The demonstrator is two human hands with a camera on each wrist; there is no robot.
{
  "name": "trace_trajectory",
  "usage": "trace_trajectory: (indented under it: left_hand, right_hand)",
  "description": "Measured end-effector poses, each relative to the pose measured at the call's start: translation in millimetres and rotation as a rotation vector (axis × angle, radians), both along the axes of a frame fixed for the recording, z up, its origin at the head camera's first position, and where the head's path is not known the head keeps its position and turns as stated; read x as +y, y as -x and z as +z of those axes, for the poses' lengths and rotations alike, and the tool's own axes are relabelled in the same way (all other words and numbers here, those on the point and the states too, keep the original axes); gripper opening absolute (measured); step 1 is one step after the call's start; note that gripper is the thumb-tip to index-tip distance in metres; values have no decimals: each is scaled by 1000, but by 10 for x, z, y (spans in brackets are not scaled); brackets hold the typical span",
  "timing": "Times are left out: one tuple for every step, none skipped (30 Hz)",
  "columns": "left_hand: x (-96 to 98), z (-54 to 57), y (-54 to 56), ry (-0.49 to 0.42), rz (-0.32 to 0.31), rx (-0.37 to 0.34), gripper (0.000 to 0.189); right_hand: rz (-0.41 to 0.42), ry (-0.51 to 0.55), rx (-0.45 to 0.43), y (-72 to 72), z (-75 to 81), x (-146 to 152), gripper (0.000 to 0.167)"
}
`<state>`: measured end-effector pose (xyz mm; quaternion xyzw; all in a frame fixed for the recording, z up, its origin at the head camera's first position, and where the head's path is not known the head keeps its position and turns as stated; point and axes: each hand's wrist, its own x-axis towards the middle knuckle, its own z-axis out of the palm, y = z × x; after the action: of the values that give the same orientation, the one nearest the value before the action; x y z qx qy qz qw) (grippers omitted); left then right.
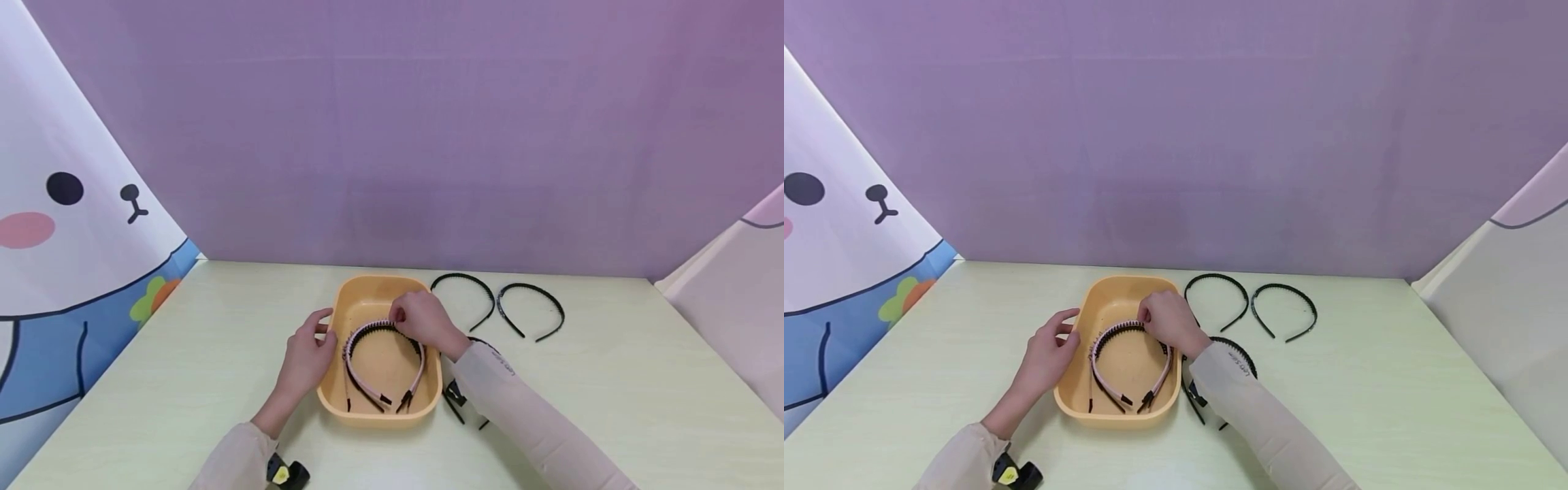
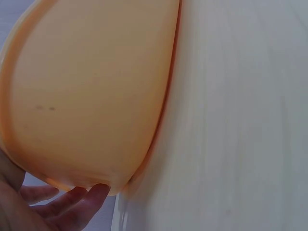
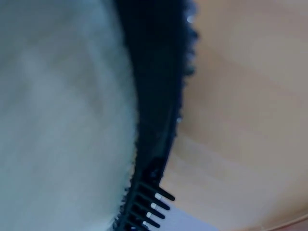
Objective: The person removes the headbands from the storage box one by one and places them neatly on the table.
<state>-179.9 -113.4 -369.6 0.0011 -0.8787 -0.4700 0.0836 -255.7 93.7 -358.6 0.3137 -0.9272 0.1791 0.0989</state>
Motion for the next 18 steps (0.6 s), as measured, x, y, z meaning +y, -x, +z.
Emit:
trace_trajectory:
  left_hand:
    - [1, 0, -2, -1, -1, 0, 41]
    - [1, -2, -3, -1, 0, -1, 41]
    - [2, -2, -4, 0, 0, -2, 41]
    - [2, -2, -5, 1, 0, -2, 41]
    - [2, -4, -6, 0, 1, -3, 41]
    - [3, -5, -6, 0, 1, -2, 41]
    - [2, -8, -6, -1, 2, -1, 41]
    - [1, -10, -6, -1, 2, 0, 41]
    - [2, -13, -5, -3, 2, 1, 41]
    - [3, -14, -4, -5, 1, 1, 41]
    - [4, -20, 0, -7, 0, 2, 41]
    - [5, -20, 0, -9, -1, 1, 41]
    - [6, -24, 4, -10, -2, 1, 41]
    - [8, -21, 4, -11, -2, 1, 41]
    - [9, -23, 7, -11, -2, 1, 42]
    - [9, -19, 6, -11, -3, 1, 42]
    - [7, -20, 6, -10, -3, 3, 42]
    - [7, -13, 3, -9, -3, 3, 41]
  right_hand:
    - [1, -1, 3, -1, -1, 1, 10]
    - [2, -2, 6, -1, -2, 2, 10]
    - [2, -1, 9, -1, -5, 3, 10]
    - [2, 0, 10, -1, -7, 2, 10]
    - [1, 2, 10, 0, -9, 1, 11]
    - [0, 7, 6, -1, -11, 1, 10]
    - [-1, 10, 3, -2, -13, 0, 11]
    - [-2, 14, -4, -3, -13, 0, 10]
    - [-4, 15, -10, -4, -13, -2, 10]
    - [-7, 14, -16, -6, -13, -3, 10]
    - [-11, 12, -21, -7, -13, -3, 10]
    - [-13, 8, -26, -8, -13, -3, 10]
    - [-16, 1, -28, -8, -12, -3, 10]
    - [-19, -5, -31, -7, -12, -4, 9]
    - [-22, -11, -31, -6, -11, -4, 9]
    - [-23, -17, -32, -6, -9, -4, 9]
    - [-22, -21, -32, -5, -7, -4, 10]
    - [-21, -25, -33, -5, -4, -4, 10]
